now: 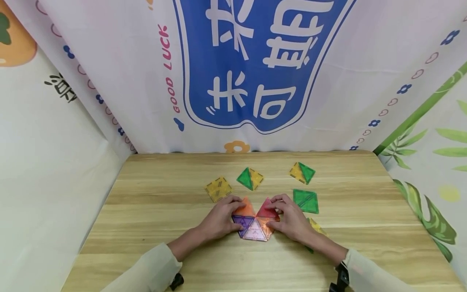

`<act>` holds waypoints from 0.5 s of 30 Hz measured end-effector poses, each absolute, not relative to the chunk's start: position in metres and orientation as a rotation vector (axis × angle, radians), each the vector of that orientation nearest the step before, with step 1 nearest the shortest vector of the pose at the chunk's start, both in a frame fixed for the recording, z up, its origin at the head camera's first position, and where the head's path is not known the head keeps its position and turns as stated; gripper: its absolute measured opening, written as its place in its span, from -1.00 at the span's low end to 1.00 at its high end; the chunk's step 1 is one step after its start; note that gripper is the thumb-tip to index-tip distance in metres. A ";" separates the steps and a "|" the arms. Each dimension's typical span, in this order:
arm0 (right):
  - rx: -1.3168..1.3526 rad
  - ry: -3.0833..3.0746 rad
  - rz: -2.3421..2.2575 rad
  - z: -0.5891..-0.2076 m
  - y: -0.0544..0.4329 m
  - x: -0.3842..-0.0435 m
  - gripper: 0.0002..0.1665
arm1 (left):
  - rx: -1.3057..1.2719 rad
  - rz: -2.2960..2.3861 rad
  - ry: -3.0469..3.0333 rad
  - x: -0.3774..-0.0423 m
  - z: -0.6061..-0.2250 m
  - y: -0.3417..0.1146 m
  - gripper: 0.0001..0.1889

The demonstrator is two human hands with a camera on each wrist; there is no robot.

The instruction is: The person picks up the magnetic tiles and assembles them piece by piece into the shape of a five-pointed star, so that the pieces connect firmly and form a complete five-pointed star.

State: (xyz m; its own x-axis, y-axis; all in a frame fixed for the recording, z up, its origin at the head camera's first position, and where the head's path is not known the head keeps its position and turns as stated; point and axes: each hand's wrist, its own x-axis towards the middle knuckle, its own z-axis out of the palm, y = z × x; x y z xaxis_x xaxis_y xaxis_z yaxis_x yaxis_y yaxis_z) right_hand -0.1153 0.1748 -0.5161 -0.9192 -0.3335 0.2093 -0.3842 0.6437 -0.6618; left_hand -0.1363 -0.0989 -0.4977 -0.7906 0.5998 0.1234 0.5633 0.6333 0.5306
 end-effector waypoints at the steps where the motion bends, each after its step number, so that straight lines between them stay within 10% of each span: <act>1: 0.613 -2.779 1.167 -0.516 0.175 -0.116 -0.48 | 0.993 0.887 2.774 -0.136 -0.498 -0.099 -0.33; 15: 0.718 -2.814 1.300 -0.517 0.183 -0.126 -0.60 | 0.840 1.121 2.526 -0.148 -0.500 -0.099 -0.57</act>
